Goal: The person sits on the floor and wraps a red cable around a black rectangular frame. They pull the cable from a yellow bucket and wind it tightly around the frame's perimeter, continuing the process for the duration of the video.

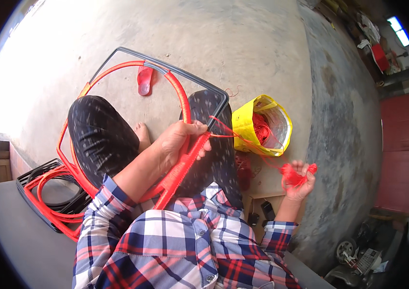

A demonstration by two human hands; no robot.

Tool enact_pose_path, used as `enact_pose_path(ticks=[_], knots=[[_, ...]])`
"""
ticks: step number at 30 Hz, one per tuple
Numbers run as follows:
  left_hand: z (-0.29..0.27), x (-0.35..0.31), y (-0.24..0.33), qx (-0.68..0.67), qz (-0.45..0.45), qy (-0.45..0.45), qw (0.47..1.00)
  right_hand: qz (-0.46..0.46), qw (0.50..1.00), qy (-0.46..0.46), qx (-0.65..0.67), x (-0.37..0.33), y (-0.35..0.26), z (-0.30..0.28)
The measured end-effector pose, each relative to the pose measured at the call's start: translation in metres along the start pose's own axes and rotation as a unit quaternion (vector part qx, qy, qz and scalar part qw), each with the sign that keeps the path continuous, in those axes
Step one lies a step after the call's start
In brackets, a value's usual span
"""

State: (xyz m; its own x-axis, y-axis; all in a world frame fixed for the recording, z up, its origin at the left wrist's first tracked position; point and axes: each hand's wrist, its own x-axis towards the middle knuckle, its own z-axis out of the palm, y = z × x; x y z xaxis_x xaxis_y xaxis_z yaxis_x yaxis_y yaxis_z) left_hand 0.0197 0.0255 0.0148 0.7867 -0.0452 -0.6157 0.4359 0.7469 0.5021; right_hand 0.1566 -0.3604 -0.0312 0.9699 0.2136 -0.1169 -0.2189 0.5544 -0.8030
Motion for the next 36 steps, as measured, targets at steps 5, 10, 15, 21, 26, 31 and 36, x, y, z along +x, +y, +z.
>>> enact_pose_path(ticks=[5, 10, 15, 21, 26, 31, 36], knots=[[-0.002, 0.003, -0.003, -0.003, 0.005, -0.014, 1.000, 0.085, 0.991, 0.070, 0.082, 0.012, 0.037, -0.019], [0.003, 0.000, -0.004, -0.004, 0.013, -0.004, 1.000, 0.137, 0.972, -0.110, -0.157, -0.019, 0.085, 0.147], [0.005, -0.003, 0.001, -0.029, 0.007, -0.011, 1.000, 0.159, 0.944, -0.175, -0.232, -0.024, 0.093, 0.141], [-0.006, 0.008, -0.004, -0.004, 0.001, -0.003, 1.000, 0.110, 0.940, -0.214, -0.242, -0.045, 0.091, 0.115], [0.002, 0.007, -0.004, 0.024, 0.023, 0.044, 0.998, 0.090, 0.952, -0.101, -0.275, 0.015, 0.078, 0.113], [0.011, -0.006, -0.011, -0.001, 0.177, 0.060, 0.982, -0.175, 0.828, -0.208, -0.491, 0.049, 0.056, 0.168], [0.015, -0.005, -0.017, -0.030, 0.293, 0.032, 0.955, -0.296, 0.596, -0.399, -0.631, 0.049, 0.077, 0.247]])
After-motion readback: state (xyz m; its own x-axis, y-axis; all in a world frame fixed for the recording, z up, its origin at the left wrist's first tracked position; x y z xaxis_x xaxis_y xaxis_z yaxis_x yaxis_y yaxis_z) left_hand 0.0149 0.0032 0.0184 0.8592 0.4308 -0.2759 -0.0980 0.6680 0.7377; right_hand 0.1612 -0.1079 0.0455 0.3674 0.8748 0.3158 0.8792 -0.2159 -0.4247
